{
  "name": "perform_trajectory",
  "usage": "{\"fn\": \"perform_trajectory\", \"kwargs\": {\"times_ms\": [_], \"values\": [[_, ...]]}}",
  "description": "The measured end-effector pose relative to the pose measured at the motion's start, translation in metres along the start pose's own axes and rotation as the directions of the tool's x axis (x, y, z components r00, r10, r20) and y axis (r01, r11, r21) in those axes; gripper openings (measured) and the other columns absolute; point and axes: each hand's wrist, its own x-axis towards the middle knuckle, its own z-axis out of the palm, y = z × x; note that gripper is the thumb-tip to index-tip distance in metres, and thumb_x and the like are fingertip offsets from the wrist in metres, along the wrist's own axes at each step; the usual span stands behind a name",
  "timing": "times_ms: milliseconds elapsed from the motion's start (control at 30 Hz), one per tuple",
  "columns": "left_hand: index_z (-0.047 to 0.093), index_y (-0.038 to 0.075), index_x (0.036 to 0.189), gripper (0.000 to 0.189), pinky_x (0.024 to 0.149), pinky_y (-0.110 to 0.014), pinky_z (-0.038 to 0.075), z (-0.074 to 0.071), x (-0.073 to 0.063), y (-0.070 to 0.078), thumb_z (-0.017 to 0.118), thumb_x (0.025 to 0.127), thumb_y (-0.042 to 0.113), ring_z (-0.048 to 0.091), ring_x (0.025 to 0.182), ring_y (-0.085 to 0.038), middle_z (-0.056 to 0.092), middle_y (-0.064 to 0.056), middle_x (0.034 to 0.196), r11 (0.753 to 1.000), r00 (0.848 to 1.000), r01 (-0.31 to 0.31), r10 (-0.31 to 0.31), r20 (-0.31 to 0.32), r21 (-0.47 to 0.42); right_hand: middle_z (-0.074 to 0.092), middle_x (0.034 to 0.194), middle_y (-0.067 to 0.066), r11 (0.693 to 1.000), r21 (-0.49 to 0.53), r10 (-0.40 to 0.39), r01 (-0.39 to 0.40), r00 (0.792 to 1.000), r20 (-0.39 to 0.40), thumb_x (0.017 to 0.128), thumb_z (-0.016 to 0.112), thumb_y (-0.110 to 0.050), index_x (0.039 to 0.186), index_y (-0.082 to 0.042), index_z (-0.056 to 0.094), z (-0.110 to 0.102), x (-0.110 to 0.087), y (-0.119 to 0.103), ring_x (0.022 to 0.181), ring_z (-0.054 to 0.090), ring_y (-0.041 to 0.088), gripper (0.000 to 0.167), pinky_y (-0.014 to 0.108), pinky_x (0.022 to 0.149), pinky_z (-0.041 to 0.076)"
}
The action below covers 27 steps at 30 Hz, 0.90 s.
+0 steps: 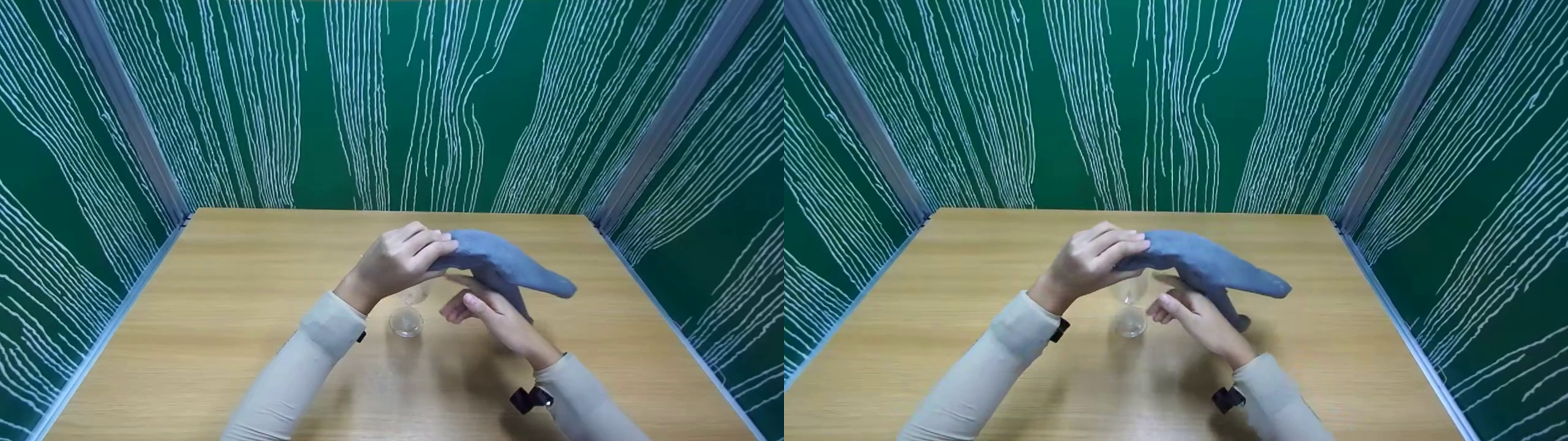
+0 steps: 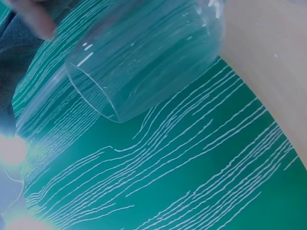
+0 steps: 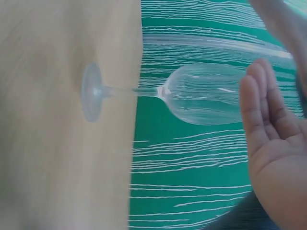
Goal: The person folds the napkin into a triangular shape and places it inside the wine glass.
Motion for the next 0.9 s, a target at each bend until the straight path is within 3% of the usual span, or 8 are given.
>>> {"fn": "perform_trajectory", "kwargs": {"times_ms": [67,167,233,333,433,600,700,900], "values": [[0.074,0.006,0.1,0.021,0.082,-0.023,0.055,0.0,0.0,0.001,0.08,0.086,0.02,0.066,0.081,-0.017,0.073,-0.006,0.096,1.0,1.0,0.001,-0.001,-0.023,-0.009,0.063,0.12,0.028,1.0,0.03,0.005,-0.005,1.0,-0.017,0.108,0.033,-0.005,0.152,0.007,0.029,0.001,0.0,0.004,0.104,0.066,0.033,0.045,0.038,0.09,0.054],[0.074,0.005,0.101,0.023,0.084,-0.023,0.055,0.0,-0.002,0.002,0.081,0.086,0.021,0.067,0.083,-0.018,0.073,-0.007,0.097,0.999,1.0,0.011,-0.012,-0.023,-0.045,0.056,0.133,0.027,0.995,0.097,-0.029,0.037,0.996,-0.082,0.11,0.034,-0.012,0.152,0.002,0.031,0.001,0.0,0.008,0.117,0.06,0.034,0.044,0.04,0.098,0.05],[0.074,0.005,0.102,0.024,0.086,-0.023,0.054,0.0,-0.005,0.003,0.082,0.085,0.021,0.067,0.084,-0.018,0.073,-0.007,0.098,0.997,1.0,0.027,-0.027,-0.006,-0.078,0.057,0.135,0.021,0.983,0.16,-0.072,0.094,0.988,-0.138,0.111,0.035,-0.02,0.148,-0.001,0.04,0.0,0.004,0.008,0.12,0.057,0.032,0.042,0.039,0.099,0.049],[0.074,0.006,0.103,0.024,0.087,-0.023,0.053,-0.001,-0.01,0.005,0.082,0.084,0.018,0.068,0.085,-0.019,0.073,-0.008,0.099,0.99,0.998,0.059,-0.057,0.024,-0.125,0.061,0.131,0.011,0.939,0.29,-0.123,0.184,0.969,-0.215,0.111,0.035,-0.031,0.142,-0.007,0.05,-0.001,0.011,0.004,0.118,0.057,0.024,0.042,0.036,0.096,0.048],[0.074,0.006,0.104,0.025,0.087,-0.023,0.054,-0.002,-0.014,0.006,0.082,0.082,0.016,0.068,0.085,-0.019,0.073,-0.008,0.099,0.987,0.997,0.076,-0.072,0.039,-0.14,0.06,0.132,0.007,0.916,0.344,-0.115,0.208,0.955,-0.272,0.11,0.034,-0.039,0.14,-0.008,0.051,-0.003,0.017,-0.004,0.118,0.057,0.021,0.046,0.036,0.097,0.047],[0.074,0.005,0.105,0.025,0.087,-0.024,0.054,0.001,-0.019,0.008,0.081,0.083,0.015,0.068,0.086,-0.019,0.073,-0.008,0.099,0.985,0.996,0.071,-0.06,0.069,-0.158,0.053,0.137,0.017,0.928,0.358,0.03,0.102,0.938,-0.345,0.11,0.034,-0.039,0.139,0.002,0.044,-0.005,0.022,-0.018,0.122,0.056,0.027,0.051,0.042,0.104,0.045],[0.073,0.005,0.105,0.025,0.086,-0.023,0.054,0.003,-0.022,0.009,0.08,0.083,0.015,0.067,0.087,-0.019,0.073,-0.008,0.099,0.98,0.993,0.086,-0.07,0.092,-0.18,0.054,0.134,0.02,0.921,0.389,0.125,0.037,0.916,-0.382,0.109,0.04,-0.033,0.135,0.006,0.045,-0.008,0.024,-0.023,0.12,0.059,0.028,0.048,0.041,0.104,0.046],[0.07,0.007,0.118,0.035,0.082,-0.024,0.055,0.004,-0.025,0.013,0.078,0.087,0.022,0.065,0.086,-0.018,0.07,-0.007,0.1,0.977,0.979,0.152,-0.129,0.157,-0.148,0.054,0.136,0.019,0.943,0.329,0.189,-0.053,0.898,-0.396,0.107,0.047,-0.037,0.137,0.006,0.044,-0.013,0.026,-0.028,0.123,0.058,0.025,0.053,0.037,0.104,0.045]]}}
